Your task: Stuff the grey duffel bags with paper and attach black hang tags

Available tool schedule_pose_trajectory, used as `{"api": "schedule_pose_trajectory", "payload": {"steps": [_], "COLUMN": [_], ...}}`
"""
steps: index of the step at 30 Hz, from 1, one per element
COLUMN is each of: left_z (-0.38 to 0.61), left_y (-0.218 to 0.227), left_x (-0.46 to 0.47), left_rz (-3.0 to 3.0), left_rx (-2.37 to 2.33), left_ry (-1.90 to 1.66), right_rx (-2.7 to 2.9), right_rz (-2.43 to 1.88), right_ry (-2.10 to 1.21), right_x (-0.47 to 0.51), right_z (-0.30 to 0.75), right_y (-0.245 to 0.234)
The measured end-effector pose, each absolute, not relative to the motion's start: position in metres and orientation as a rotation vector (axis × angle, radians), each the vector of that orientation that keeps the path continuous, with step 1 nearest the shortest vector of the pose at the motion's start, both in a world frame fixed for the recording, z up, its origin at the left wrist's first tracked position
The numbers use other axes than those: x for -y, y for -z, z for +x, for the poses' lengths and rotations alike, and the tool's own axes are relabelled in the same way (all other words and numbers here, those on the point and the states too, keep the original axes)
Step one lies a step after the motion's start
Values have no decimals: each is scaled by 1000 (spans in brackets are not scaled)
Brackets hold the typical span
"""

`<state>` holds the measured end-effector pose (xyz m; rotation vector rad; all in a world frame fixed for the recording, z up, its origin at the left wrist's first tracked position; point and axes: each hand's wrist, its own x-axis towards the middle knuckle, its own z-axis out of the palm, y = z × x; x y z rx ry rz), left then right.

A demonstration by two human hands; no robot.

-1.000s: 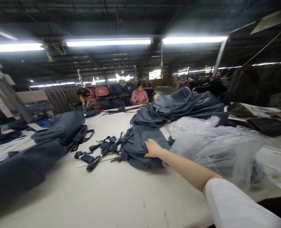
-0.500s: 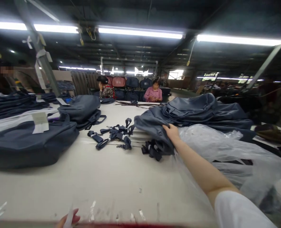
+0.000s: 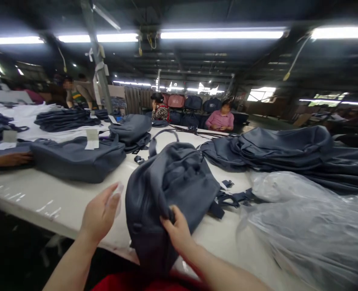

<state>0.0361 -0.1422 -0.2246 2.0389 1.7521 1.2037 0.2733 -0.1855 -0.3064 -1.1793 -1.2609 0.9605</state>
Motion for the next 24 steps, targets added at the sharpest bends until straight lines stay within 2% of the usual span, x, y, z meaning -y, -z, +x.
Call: {"api": "schedule_pose_trajectory", "payload": {"steps": [3, 5, 9, 13, 15, 18, 21, 24], "left_z": [48, 46, 32, 42, 58, 79, 85, 78], "left_y": [229, 244, 277, 289, 277, 235, 188, 164], "left_x": [129, 121, 112, 116, 123, 137, 150, 155], "left_rz": [1937, 1785, 1363, 1265, 1289, 1509, 1926, 2233], "left_rx": [-2025, -2190, -2063, -1727, -1587, -1425, -1351, -1352], "left_ry": [-910, -848, -926, -1017, -1093, -1181, -1191, -1124], "right_rx": [1073, 1030, 1118, 1287, 1412, 1589, 1803, 1984], "right_rz": [-1149, -1105, -1076, -1100, -1115, -1063, -905, -768], "right_ry": [-1218, -1295, -1314, -1244, -1148, -924, -730, -510], "right_x": [203, 205, 204, 205, 208, 212, 219, 231], "right_z": [253, 253, 264, 271, 273, 281, 298, 324], "right_y": [369, 385, 375, 363, 357, 335, 295, 249]}}
